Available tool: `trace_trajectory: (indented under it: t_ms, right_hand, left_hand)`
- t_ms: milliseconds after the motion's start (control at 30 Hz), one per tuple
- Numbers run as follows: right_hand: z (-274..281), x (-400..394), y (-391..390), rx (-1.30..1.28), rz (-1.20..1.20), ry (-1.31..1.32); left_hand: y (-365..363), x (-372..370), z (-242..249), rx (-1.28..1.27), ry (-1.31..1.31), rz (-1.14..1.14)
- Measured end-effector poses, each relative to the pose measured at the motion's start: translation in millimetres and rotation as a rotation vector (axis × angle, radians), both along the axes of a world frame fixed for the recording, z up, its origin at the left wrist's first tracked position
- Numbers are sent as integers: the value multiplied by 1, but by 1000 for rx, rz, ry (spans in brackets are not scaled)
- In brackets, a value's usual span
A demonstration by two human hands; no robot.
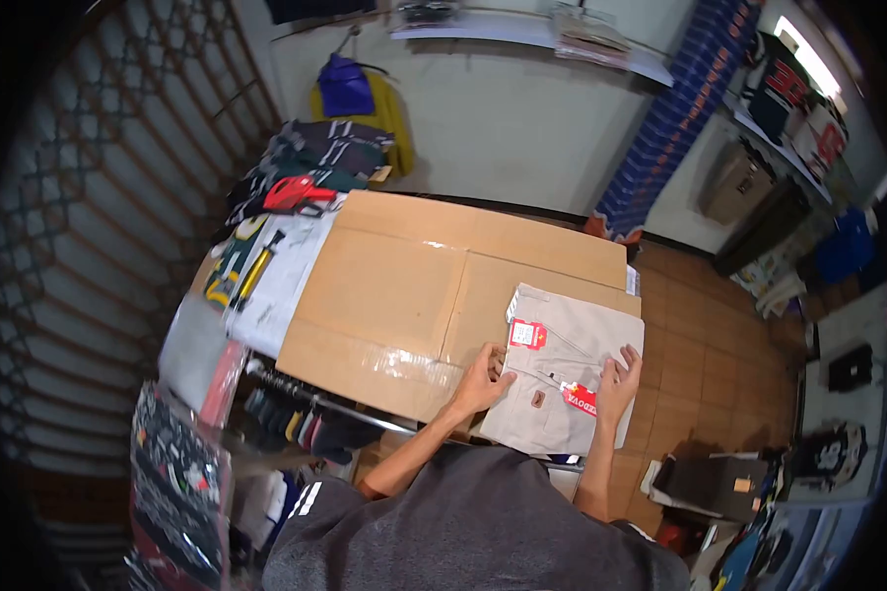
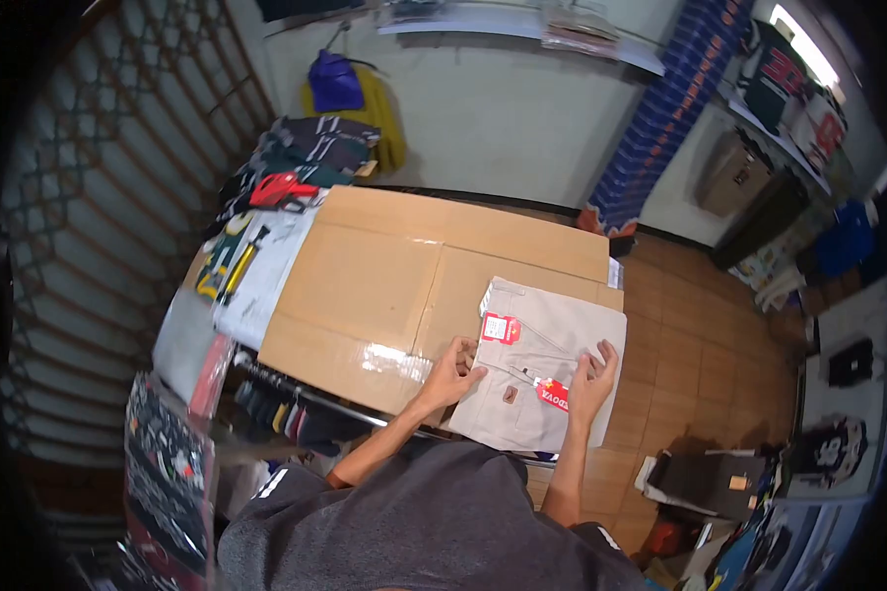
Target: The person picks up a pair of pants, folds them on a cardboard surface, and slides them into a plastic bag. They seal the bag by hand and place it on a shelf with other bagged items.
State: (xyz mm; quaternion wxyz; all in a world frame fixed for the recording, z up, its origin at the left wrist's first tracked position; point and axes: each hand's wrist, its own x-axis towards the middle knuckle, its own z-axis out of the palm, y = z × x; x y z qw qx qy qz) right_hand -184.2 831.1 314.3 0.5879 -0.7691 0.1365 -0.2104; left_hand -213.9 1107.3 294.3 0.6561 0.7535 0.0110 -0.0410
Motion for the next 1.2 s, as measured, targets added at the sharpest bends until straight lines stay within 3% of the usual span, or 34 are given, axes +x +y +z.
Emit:
trace_trajectory:
  t_ms: [167,267,367,533,667,1200]
  right_hand:
    - [-3,-27,7,-239,-281,38]
    - [-13,-41,10,-618,-255,79]
    - [-5,-43,50,-780,-237,372]
    - [-29,-24,117,-895,-63,422]
    - [-31,-2,165,-929,12,385]
    - [-35,21,217,-939,52,315]
  left_hand:
    - [42,27,11,-57,-52,-33]
    - [88,39,10,-46,-55,32]
    - [144,43,2,33,-61,112]
    - [230,38,-4,145,-89,252]
    - [275,26,7,401,-70,371]
    - [316,21,-6,361,-148,505]
